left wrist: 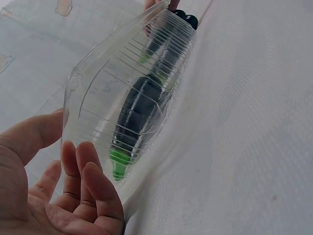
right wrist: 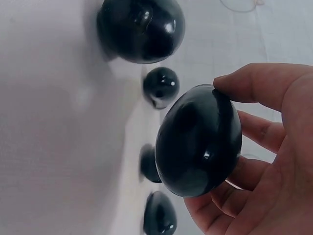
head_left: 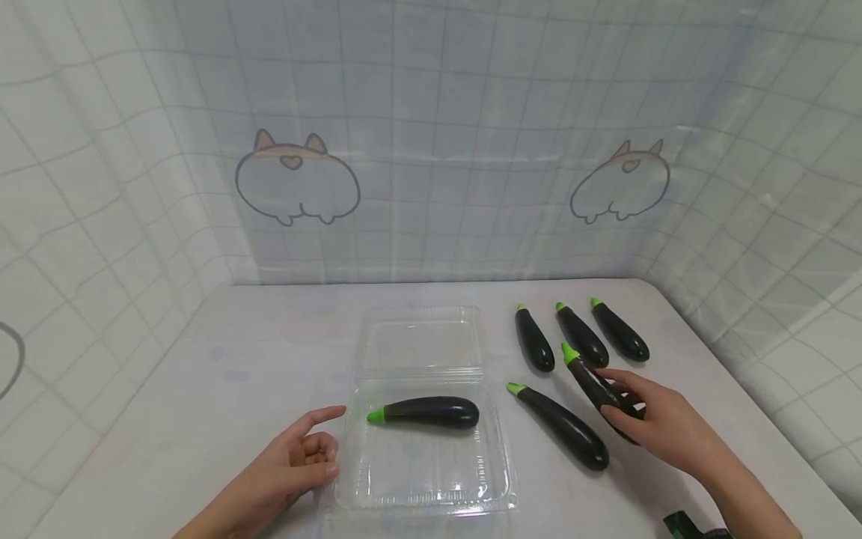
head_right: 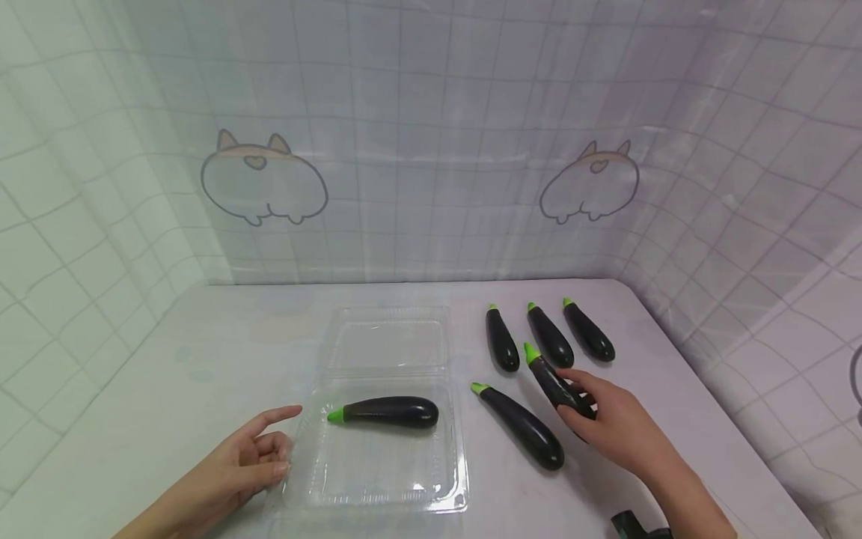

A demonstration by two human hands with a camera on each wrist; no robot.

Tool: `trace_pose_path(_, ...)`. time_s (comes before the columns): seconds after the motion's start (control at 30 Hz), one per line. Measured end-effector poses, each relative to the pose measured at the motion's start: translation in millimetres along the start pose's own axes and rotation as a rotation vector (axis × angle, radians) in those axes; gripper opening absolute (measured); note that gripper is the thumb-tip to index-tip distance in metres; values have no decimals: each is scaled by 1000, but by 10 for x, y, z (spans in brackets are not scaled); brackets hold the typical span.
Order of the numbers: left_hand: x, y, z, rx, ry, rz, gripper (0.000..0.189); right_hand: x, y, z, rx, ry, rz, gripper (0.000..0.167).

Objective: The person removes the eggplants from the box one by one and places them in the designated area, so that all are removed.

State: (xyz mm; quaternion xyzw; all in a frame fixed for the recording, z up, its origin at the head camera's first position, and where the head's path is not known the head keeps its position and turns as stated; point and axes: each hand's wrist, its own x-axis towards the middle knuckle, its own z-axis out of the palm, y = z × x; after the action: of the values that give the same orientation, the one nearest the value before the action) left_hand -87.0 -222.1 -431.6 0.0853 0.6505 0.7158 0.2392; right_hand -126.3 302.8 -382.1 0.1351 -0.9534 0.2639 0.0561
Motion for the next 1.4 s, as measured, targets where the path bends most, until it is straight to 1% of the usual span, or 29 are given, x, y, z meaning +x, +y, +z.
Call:
trace_pose_path(0.3,-1,7,-1,-8,-9,-2,73,15,134,39,1,-36,44,53)
trace_pose_path(0.57,2,11,-1,-8,-11,0,73,10,186,72,-18,-40,57,53)
trace_pose_path(0.77,-1,16,8,-1,-10,-3,73,6,225,79,-23,-43,59,53)
trace_pose_path(1.07,-7,43,15,19,10,-15,74,-4,330,99,-35,-28,64,51)
trace_pose_path(1.23,-6,39,14,19,4,-9,74,-16,343,112,-33,-32,65,50)
trace_pose_path(1.4,-2,15,5,16,-3,4,73,-16,346,133,-42,-23,44,48)
